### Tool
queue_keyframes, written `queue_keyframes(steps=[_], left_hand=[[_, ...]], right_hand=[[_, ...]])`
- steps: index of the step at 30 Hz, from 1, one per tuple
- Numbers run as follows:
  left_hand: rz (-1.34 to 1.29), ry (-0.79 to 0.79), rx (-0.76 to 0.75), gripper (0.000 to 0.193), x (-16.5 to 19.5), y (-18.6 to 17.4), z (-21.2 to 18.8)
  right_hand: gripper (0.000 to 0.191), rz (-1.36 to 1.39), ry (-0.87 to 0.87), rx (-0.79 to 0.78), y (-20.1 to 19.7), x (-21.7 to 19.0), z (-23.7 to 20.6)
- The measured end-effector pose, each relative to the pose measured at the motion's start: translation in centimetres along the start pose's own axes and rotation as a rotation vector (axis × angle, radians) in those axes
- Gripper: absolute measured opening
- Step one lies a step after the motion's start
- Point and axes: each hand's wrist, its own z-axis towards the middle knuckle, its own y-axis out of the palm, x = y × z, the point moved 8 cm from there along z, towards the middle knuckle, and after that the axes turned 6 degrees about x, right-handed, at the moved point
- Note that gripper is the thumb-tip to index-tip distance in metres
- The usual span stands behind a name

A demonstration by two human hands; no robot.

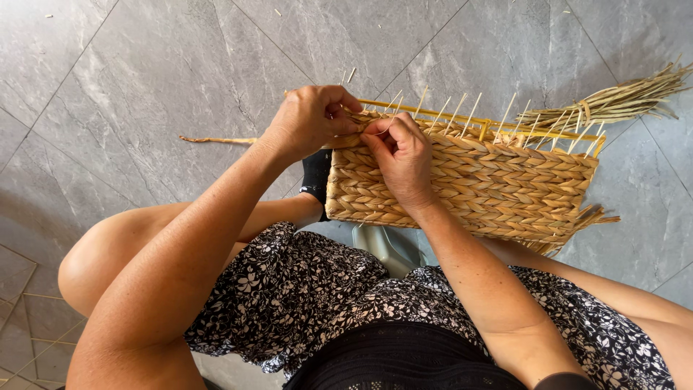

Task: The person sits on the floor with a woven water hyacinth basket on their lap and weaves flat palm-leaf strips around the basket's rim, threading and tightening the strips over and under the protruding stakes to bind the edge. They pull each strip taut, work around the rim, and reach for additional strips from a bundle beside them.

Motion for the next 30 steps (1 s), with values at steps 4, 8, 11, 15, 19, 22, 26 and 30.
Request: queue_keyframes(steps=[4,8,11,15,19,22,26,30], left_hand=[[0.281,0.285,0.181,0.019,1.9,0.0,-0.3],[0.469,0.373,0.267,0.010,3.0,0.9,-1.0],[0.461,0.440,0.266,0.015,3.7,0.2,-1.7],[0.447,0.521,0.280,0.013,4.2,-1.8,-3.5],[0.496,0.383,0.199,0.028,3.2,-0.8,-4.2],[0.631,0.406,0.222,0.026,3.5,0.5,-4.1],[0.553,0.267,0.145,0.019,2.4,1.0,-3.1],[0.483,0.325,0.126,0.021,2.9,0.2,-2.9]], right_hand=[[0.016,-0.091,-0.065,-0.046,0.0,-0.4,0.0],[0.015,-0.128,-0.163,-0.114,0.1,-1.7,0.7],[0.016,-0.113,-0.238,-0.189,0.5,-2.5,2.4],[0.012,0.002,0.187,-0.346,2.2,0.5,4.5],[0.010,0.006,0.247,-0.327,2.6,0.5,4.9],[0.010,-0.004,0.243,-0.307,2.6,0.5,4.8],[0.009,0.049,0.244,-0.291,2.6,0.6,4.7],[0.008,0.074,0.206,-0.304,2.6,0.7,4.9]])
